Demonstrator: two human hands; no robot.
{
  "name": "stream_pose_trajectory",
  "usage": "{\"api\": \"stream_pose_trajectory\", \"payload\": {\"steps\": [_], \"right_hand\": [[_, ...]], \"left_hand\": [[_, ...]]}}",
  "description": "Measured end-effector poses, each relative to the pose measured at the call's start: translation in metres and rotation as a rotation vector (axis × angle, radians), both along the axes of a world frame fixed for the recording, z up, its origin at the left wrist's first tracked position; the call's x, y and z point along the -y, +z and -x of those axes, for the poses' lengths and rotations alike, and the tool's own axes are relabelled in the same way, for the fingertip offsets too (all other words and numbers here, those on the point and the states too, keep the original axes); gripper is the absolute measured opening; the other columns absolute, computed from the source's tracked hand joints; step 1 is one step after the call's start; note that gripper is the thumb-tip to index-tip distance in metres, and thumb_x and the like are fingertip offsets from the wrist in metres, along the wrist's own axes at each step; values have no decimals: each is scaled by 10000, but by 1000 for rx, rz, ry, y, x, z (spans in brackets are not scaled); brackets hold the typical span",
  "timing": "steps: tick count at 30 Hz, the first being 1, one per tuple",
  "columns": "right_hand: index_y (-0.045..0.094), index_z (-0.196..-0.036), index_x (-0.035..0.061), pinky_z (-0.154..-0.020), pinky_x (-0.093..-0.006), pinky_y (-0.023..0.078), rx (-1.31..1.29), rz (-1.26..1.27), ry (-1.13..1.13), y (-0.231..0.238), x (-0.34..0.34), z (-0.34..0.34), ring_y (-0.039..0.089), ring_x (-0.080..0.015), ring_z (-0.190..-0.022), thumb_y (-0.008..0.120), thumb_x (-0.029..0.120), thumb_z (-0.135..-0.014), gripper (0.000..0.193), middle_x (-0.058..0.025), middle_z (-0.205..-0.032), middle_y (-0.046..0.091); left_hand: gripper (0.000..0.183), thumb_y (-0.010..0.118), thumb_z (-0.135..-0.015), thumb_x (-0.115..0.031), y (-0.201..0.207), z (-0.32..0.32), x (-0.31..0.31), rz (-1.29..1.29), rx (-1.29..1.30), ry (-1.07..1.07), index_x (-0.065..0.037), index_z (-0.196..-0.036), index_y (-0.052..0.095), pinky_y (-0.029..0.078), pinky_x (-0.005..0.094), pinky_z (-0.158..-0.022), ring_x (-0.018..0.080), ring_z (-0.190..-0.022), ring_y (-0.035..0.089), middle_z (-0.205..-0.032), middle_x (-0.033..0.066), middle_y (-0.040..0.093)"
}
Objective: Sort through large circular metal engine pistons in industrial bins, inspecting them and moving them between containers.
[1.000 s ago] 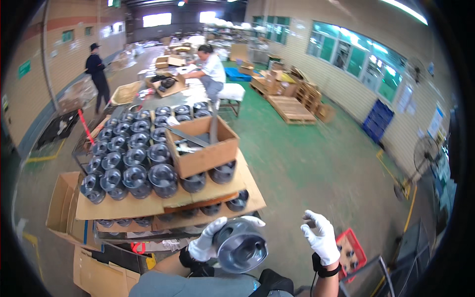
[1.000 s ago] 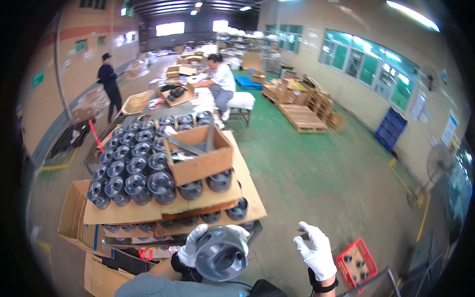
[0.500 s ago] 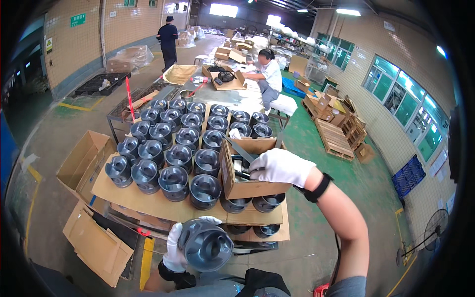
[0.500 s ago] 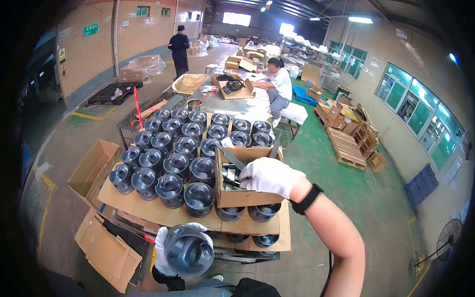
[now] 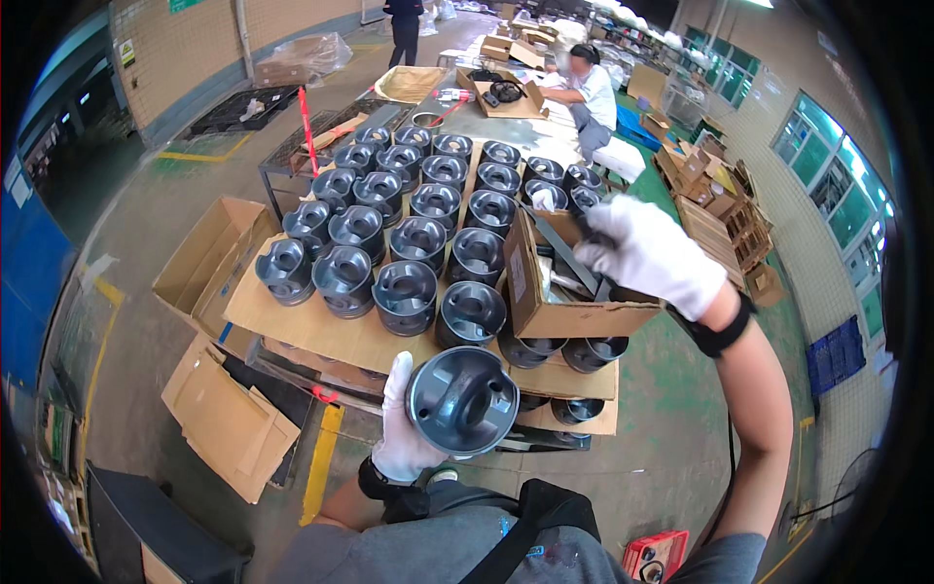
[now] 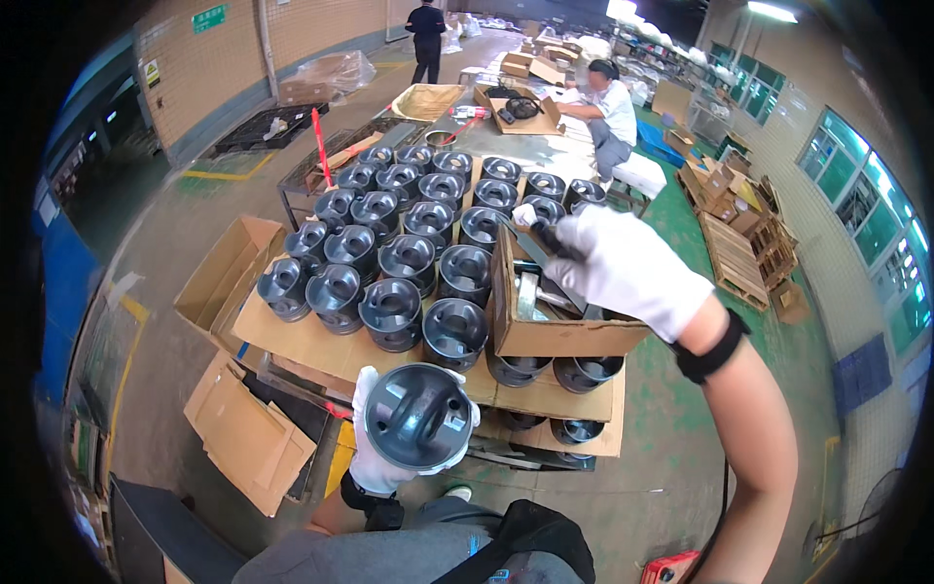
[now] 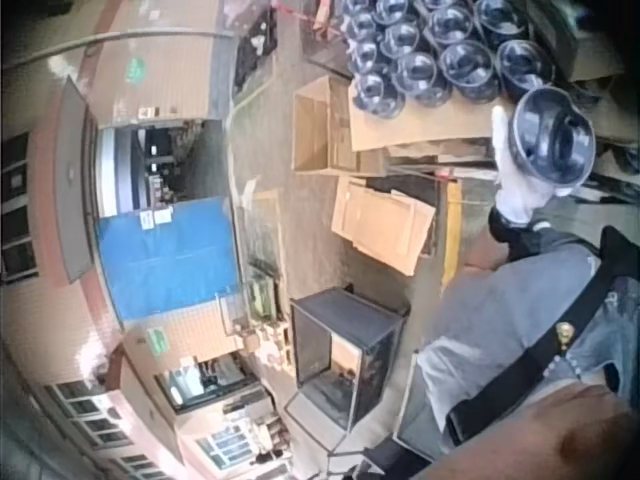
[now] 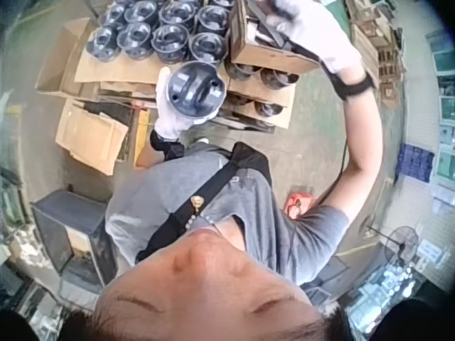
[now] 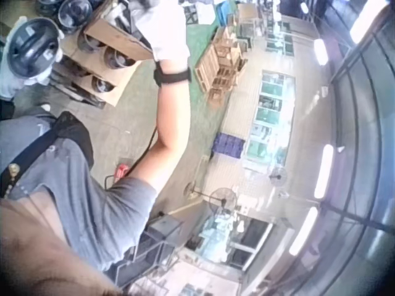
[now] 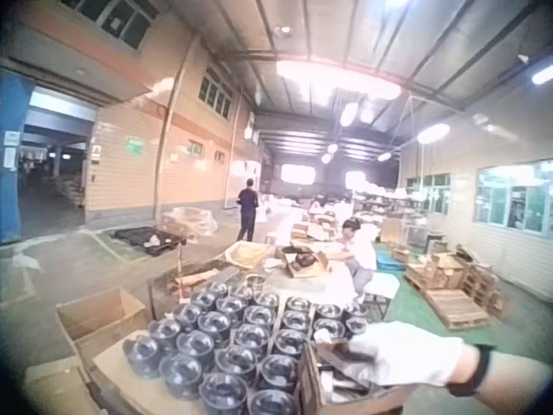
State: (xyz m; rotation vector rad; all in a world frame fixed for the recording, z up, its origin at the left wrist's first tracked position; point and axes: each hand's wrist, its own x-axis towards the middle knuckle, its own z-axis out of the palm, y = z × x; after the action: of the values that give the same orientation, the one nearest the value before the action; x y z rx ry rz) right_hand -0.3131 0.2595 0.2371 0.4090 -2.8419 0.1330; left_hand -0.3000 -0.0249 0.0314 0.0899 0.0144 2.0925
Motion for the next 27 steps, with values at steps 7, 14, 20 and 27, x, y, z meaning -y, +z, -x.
{"api": "stream_pose_trajectory", "payload": {"steps": [7, 14, 20, 27], "right_hand": [[628, -1022, 23, -605, -353, 486, -10, 577, -235, -9, 44, -168, 588, -274, -625, 663, 240, -921, 242, -117, -714, 580], [619, -1115, 13, -612, -437, 494, 60, 480, -500, -118, 72, -283, 604, -346, -687, 613, 139, -846, 297, -147, -802, 597], [604, -1175, 50, -676, -444, 512, 129, 634, -711, -167, 106, -309, 625, -368, -786, 589, 175, -934, 272, -179, -871, 629], [624, -1236, 8, -612, -344, 514, -42, 984, -948, -189, 136, -358, 639, -201, -640, 589, 267, -1002, 351, -130, -820, 636]], "left_hand": [[763, 516, -945, -575, 3, -2, -17, -112, 227, -263, -38, -1469, 382, 598, 466, -569, 493, -902, 634, -1219, 368, 509], [991, 412, -823, -849, 17, -32, -87, 14, 181, -540, -17, -1353, 505, 520, 497, -788, 393, -924, 610, -1172, 290, 593], [956, 490, -825, -817, 10, -81, -134, 35, -78, -582, -41, -1382, 501, 488, 525, -932, 398, -1078, 606, -1280, 225, 592], [907, 497, -826, -806, 14, -158, -142, 189, -106, -490, -32, -1295, 554, 524, 485, -823, 394, -1015, 617, -1184, 259, 617]]}}
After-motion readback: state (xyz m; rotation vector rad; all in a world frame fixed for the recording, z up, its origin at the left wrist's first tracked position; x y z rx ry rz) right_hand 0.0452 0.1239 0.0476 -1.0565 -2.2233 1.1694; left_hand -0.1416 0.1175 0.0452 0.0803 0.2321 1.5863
